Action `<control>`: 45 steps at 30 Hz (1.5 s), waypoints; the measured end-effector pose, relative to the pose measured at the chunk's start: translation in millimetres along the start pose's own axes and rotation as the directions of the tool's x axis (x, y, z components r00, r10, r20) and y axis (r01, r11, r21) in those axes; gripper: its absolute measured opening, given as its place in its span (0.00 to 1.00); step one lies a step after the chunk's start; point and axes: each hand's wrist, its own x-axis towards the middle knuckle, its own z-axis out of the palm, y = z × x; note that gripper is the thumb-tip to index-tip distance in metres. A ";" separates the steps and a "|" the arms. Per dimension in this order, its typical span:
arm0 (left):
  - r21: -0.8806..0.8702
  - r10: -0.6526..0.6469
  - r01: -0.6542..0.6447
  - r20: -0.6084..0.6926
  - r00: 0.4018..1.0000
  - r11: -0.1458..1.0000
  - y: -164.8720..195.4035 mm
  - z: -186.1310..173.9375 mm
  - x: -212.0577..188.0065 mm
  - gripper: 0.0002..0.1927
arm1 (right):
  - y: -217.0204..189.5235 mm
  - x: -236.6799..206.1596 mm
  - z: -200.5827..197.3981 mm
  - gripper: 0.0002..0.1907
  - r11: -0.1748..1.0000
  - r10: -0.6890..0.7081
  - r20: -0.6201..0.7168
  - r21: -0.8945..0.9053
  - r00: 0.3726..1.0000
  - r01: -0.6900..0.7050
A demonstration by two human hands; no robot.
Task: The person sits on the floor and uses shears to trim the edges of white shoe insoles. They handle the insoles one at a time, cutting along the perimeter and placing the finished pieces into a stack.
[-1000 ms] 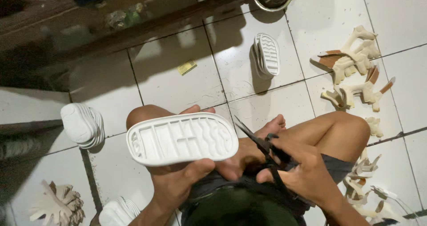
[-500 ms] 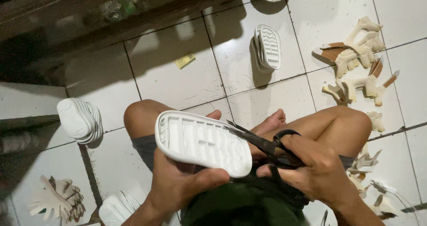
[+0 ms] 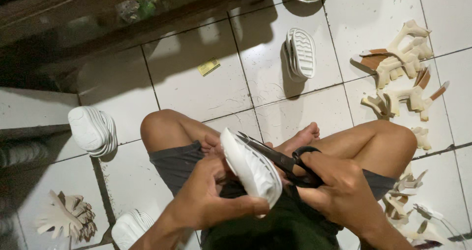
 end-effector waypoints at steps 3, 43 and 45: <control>0.133 0.026 -0.037 0.087 0.996 0.990 -0.6 -14.3 3.5 0.35 | 5.1 1.6 11.7 0.18 1.000 -0.017 -0.025 0.016 1.000 0.017; -0.116 -0.049 0.033 -0.139 0.989 0.993 -54.5 11.2 318.8 0.48 | 146.6 210.7 -8.0 0.52 0.321 0.542 0.226 0.834 0.810 -0.448; -0.119 0.032 -0.043 -0.095 0.995 0.992 -57.5 13.0 319.5 0.54 | 152.2 210.7 -9.4 0.55 0.449 0.483 0.141 0.807 0.864 -0.383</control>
